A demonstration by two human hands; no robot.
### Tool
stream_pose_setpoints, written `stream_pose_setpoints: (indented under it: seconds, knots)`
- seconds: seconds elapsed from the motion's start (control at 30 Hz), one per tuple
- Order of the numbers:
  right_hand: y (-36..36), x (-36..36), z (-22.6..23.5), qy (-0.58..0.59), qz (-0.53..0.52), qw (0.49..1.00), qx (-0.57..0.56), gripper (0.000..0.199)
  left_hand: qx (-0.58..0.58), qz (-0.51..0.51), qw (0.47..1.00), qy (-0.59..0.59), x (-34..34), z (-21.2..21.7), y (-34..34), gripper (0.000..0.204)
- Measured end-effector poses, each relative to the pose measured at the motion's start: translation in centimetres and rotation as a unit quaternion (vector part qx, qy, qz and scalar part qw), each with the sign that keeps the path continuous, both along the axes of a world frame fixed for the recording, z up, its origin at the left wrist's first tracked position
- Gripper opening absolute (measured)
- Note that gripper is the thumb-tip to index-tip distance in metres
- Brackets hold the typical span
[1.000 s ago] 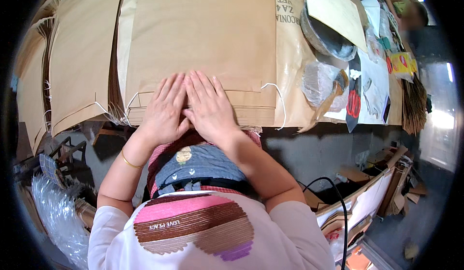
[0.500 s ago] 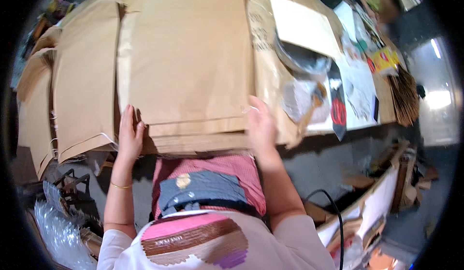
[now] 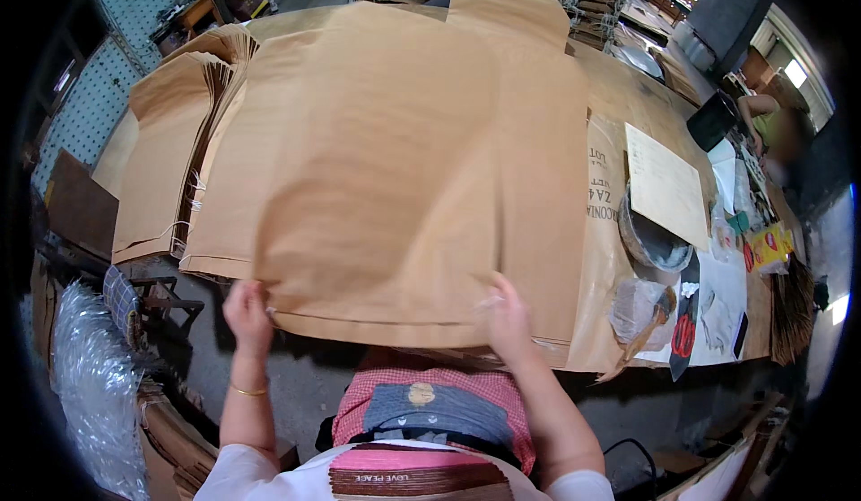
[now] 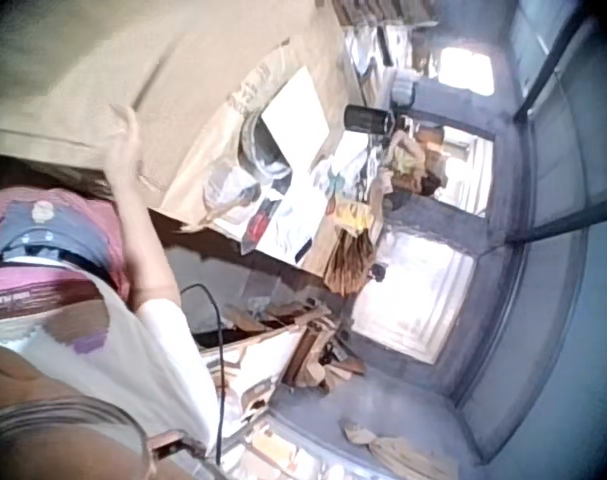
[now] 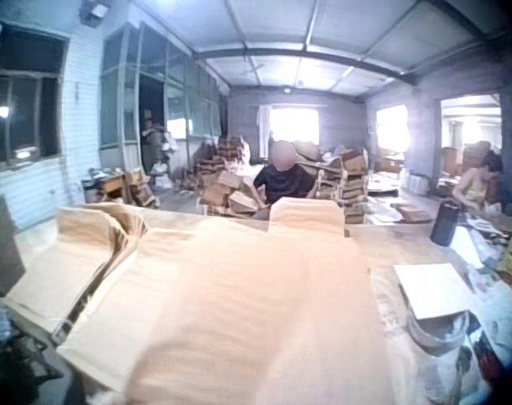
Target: The person repeatedly applies glue to the edge of a flat cardboard piece using a brush, then presses a white string across the glued area to secure it. This process is repeated for multiple cardboard pieces in a workshop setting.
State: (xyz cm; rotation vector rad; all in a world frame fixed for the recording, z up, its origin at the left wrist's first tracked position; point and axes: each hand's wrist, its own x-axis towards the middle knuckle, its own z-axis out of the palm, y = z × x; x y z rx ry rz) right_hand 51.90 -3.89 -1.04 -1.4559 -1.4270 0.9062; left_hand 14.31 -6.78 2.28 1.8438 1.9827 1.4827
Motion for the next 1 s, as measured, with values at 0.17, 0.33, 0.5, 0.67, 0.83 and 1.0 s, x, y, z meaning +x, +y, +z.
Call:
stream_pose_setpoints:
  seconds: [0.17,0.33,0.5,0.67,0.83,1.0]
  knots:
    - [6.3,-13.0,-0.6,0.216,0.204,0.947,-0.119,0.037,0.023,0.145,0.989,0.005,-15.7,-0.2,2.6,0.031]
    - [7.4,-20.3,1.8,0.182,0.249,0.918,-0.249,0.042,-0.19,0.196,0.958,0.081,-29.2,-1.7,5.3,0.036]
    - [2.1,-11.4,4.7,0.058,0.427,0.874,-0.224,0.051,-0.122,0.332,0.879,0.32,-20.2,0.4,7.0,0.028]
    - [-4.2,5.5,6.9,-0.066,0.269,0.933,-0.228,0.023,0.011,0.068,0.988,0.135,-4.9,1.3,0.0,0.01]
    - [-7.2,19.6,7.4,-0.579,-0.207,0.783,-0.091,0.041,-0.044,-0.18,0.98,0.066,5.8,-2.4,-4.1,0.006]
    - [-9.1,22.5,4.7,-0.532,-0.164,0.828,-0.064,0.053,-0.23,-0.388,0.853,0.262,10.2,-6.2,-4.7,0.008]
